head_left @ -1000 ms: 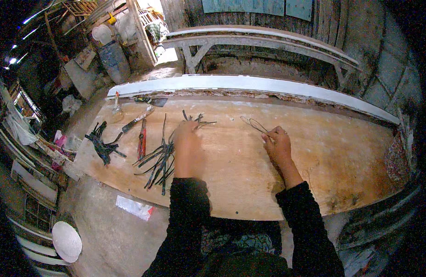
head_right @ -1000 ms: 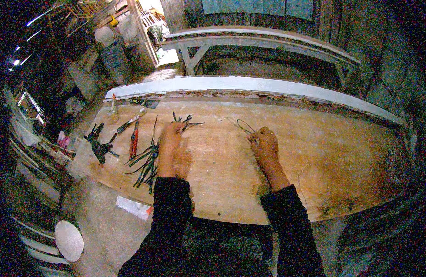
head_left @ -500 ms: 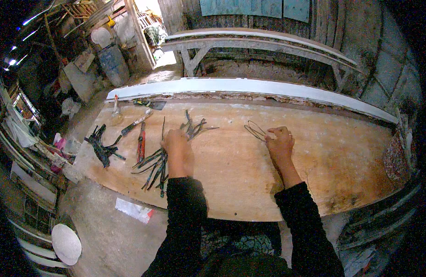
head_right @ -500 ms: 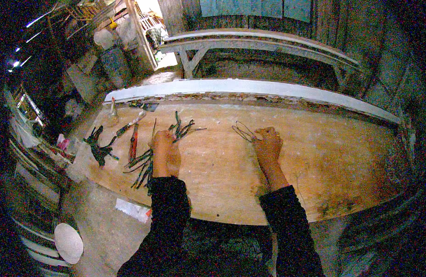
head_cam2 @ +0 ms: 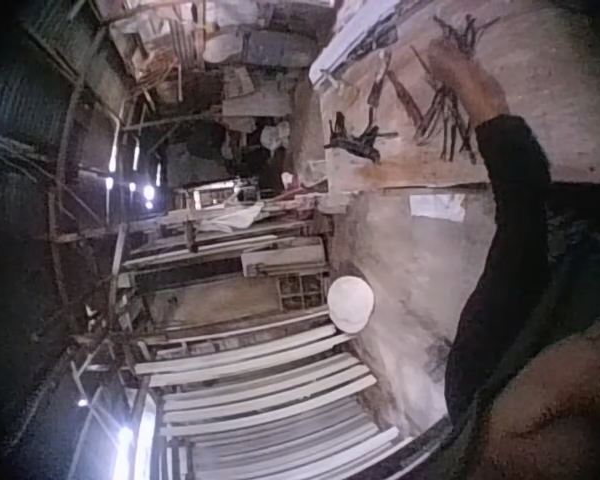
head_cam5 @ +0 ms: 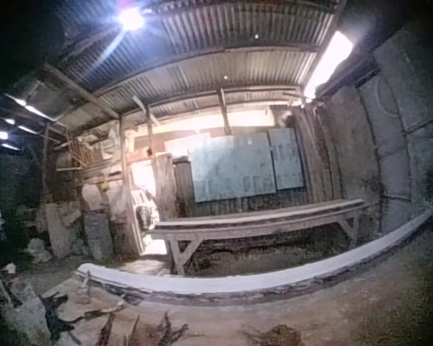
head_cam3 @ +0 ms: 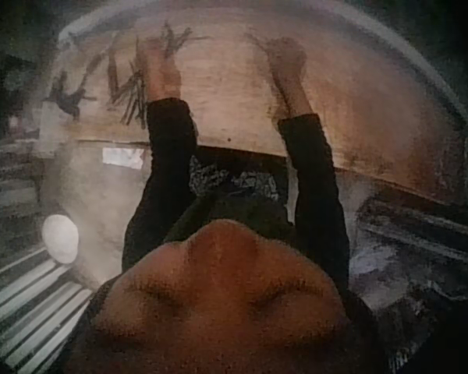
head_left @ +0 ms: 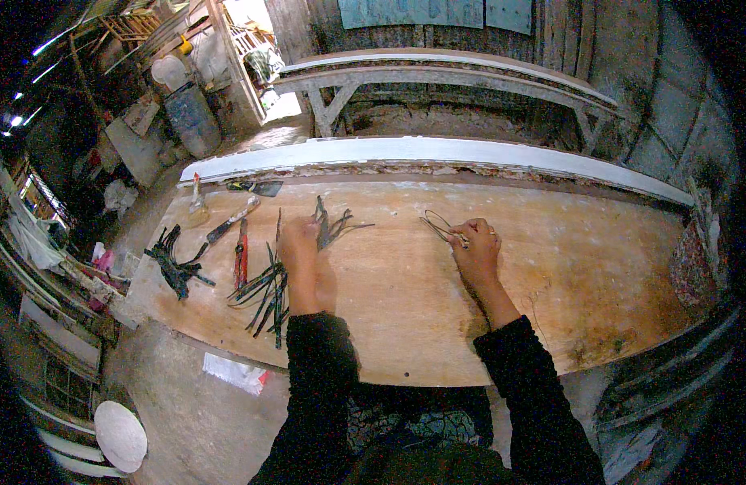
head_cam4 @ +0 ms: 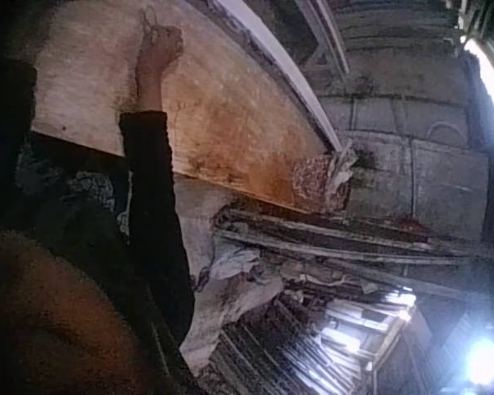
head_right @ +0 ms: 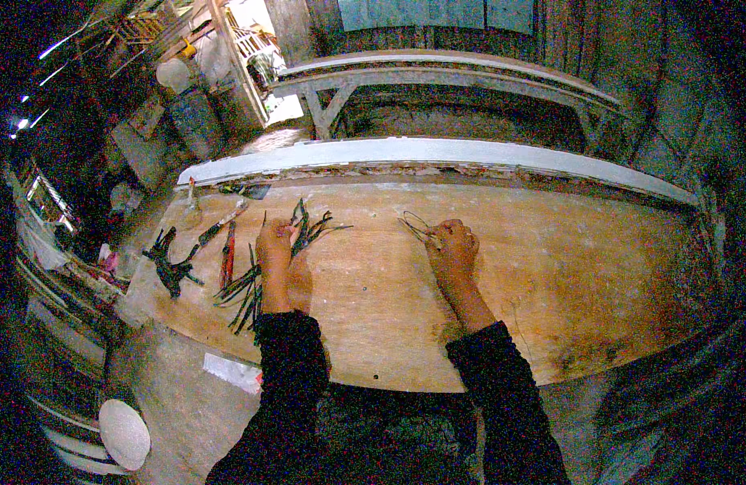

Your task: The person retrieves a bundle of dark strips from a plastic bag and moves to a workbench. They then repeatedly strip the outer sheath from the strips by hand, separating the inner wires and placing the processed pieces on the table.

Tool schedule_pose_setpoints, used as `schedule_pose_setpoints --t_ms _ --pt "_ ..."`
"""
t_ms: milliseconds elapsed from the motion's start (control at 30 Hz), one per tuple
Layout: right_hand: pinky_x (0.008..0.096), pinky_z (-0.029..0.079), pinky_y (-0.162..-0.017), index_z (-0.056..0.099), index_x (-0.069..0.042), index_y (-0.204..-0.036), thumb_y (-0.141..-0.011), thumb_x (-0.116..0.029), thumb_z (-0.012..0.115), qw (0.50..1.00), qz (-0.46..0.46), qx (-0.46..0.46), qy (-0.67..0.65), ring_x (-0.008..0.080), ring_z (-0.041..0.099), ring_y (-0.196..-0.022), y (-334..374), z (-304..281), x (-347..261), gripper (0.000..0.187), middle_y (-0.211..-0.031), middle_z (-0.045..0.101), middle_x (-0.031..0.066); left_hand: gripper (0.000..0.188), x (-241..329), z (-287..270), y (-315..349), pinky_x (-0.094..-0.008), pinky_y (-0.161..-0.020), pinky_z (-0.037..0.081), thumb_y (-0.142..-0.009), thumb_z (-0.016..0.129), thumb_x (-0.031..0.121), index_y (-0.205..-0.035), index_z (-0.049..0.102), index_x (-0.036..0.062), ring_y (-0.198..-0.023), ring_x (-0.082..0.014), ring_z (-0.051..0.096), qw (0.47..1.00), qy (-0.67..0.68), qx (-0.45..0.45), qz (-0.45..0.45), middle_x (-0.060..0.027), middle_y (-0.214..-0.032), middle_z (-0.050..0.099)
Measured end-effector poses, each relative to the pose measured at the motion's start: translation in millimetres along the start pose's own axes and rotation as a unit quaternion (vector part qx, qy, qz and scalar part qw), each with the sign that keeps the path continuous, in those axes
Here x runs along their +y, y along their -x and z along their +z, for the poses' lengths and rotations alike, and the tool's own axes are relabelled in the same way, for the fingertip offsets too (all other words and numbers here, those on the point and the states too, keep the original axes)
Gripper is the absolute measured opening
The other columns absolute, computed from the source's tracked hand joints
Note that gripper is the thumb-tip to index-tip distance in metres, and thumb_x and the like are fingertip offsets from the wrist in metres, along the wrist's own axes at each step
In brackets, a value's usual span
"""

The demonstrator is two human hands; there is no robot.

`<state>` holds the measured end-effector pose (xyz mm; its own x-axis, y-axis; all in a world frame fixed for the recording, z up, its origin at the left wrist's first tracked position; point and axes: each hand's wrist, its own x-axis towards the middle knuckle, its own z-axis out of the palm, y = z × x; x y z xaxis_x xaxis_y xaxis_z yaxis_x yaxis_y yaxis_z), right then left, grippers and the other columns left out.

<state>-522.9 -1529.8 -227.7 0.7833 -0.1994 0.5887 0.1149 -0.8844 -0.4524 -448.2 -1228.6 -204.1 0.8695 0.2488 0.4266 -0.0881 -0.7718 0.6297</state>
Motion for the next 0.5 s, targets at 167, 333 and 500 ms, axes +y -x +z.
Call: schedule_pose_setpoints --t_ms 167,333,500 --pt "0.039 0.028 -0.087 0.054 -0.015 -0.103 -0.069 -0.016 0.063 0.999 -0.006 -0.011 -0.04 0.025 0.045 -0.099 -2.6 -5.6 -14.6 0.036 -0.103 0.049 0.0073 0.014 -1.1 22.3 -7.8 -0.031 -0.066 0.043 -0.073 0.057 0.009 -0.085 0.061 0.0029 -0.073 -0.0237 0.056 0.963 0.247 -0.01 0.11 -0.0111 -0.081 0.057" --pt "0.0432 0.022 -0.094 0.038 -0.015 -0.122 -0.071 -0.018 0.061 0.995 -0.093 -0.009 -0.035 0.0263 0.039 -0.11 -1.9 -26.6 -46.2 0.056 -0.118 0.043 0.0089 0.011 44.6 36.3 18.7 -0.0276 -0.063 0.042 -0.074 0.058 0.006 -0.084 0.061 0.0039 -0.074 -0.0203 0.053 0.939 0.244 -0.125 0.21 -0.0085 -0.075 0.052" --pt "0.0464 0.016 -0.096 0.042 -0.013 -0.117 -0.079 -0.021 0.052 0.986 -0.127 -0.105 -0.003 0.0264 0.042 -0.107 10.8 -22.8 -51.3 0.041 -0.113 0.048 0.0089 0.011 82.0 51.3 52.2 -0.0279 -0.064 0.042 -0.074 0.056 0.002 -0.084 0.061 0.0046 -0.071 -0.0206 0.051 0.891 0.261 -0.238 0.284 -0.0077 -0.079 0.053"
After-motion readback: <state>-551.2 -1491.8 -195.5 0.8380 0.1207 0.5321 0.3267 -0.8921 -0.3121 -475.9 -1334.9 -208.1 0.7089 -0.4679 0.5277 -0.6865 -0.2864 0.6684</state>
